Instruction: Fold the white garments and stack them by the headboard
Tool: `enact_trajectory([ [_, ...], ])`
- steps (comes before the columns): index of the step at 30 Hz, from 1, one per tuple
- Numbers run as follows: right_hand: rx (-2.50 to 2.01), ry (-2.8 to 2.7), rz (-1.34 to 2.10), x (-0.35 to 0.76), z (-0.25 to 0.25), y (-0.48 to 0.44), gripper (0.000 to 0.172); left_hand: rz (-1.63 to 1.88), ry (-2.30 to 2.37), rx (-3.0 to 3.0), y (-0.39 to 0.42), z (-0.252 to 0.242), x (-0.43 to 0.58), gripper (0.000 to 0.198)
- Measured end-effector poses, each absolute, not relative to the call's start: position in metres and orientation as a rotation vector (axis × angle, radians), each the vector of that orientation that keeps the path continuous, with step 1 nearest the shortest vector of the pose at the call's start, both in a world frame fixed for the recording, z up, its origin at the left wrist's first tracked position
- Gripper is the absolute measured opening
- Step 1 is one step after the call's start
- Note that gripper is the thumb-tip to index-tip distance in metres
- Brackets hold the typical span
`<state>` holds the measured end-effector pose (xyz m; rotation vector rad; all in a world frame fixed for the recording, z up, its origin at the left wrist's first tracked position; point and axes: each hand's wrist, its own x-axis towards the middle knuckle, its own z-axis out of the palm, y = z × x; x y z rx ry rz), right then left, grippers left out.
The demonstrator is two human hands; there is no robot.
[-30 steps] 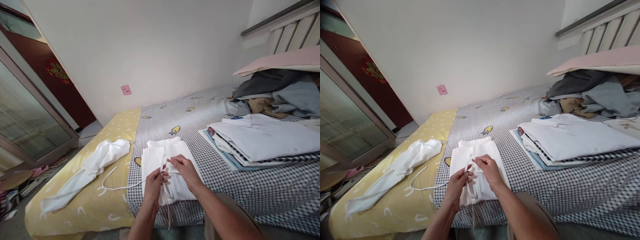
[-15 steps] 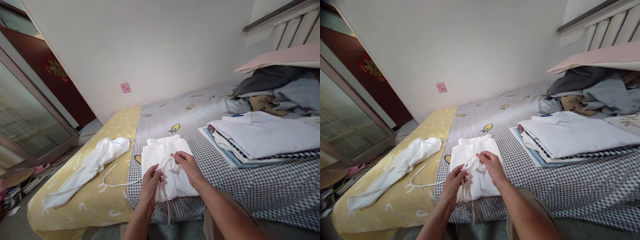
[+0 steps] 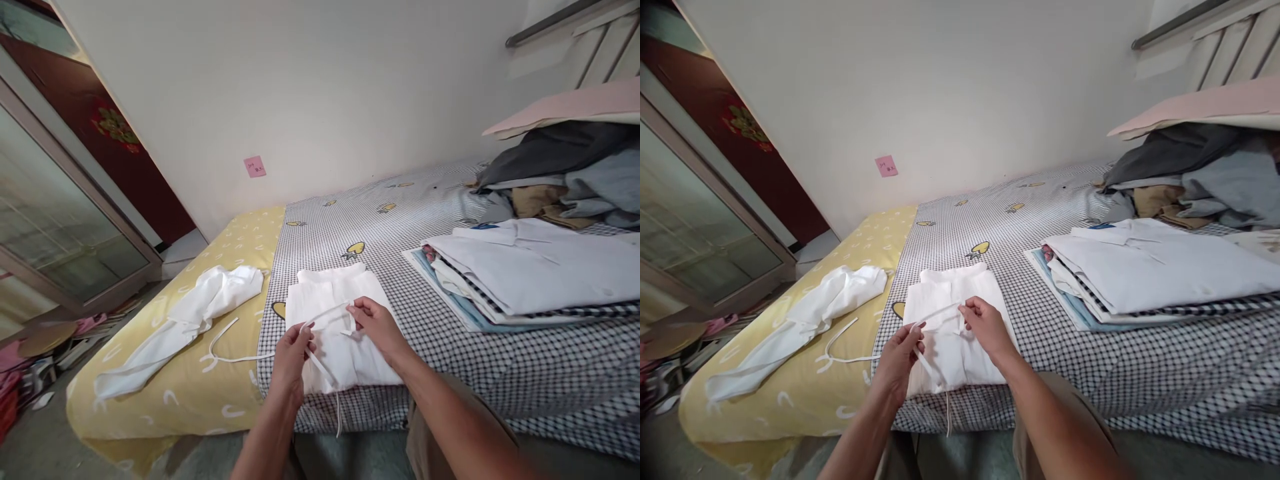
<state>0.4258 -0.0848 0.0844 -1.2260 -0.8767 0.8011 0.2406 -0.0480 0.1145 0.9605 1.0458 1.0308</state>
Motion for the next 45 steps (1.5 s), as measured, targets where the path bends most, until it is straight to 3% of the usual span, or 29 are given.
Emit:
enact_trajectory([
  [6, -1.14, -0.749, 0.889, 0.434, 0.084, -0.086, 0.037, 0.972, 1.059, 0.935, 0.011, 0.157, 0.228, 0.011],
  [13, -1.221, -0.821, 0.802, 0.431, 0.066, -0.085, 0.047, 1.069, 1.179, 1.167, 0.071, 0.193, 0.207, 0.036],
  [24, -1.289, -1.155, 0.578, 0.437, 0.038, -0.097, 0.029, 0.886, 1.561, 1.643, 0.027, 0.119, 0.179, 0.016],
  [33, -1.499, -1.271, 0.514, 0.423, 0.049, -0.081, 0.014, 0.454, 1.541, 2.354, -0.005, 0.076, 0.144, 0.026],
  [37, -1.538, -1.299, 0.6, 0.423, 0.06, -0.078, 0.016, 0.385, 1.551, 2.355, -0.012, 0.094, 0.128, 0.009],
  [45, -1.401, -1.139, 0.846, 0.422, 0.074, -0.081, 0.02, 0.445, 0.939, 1.704, -0.05, 0.192, 0.203, 0.027],
])
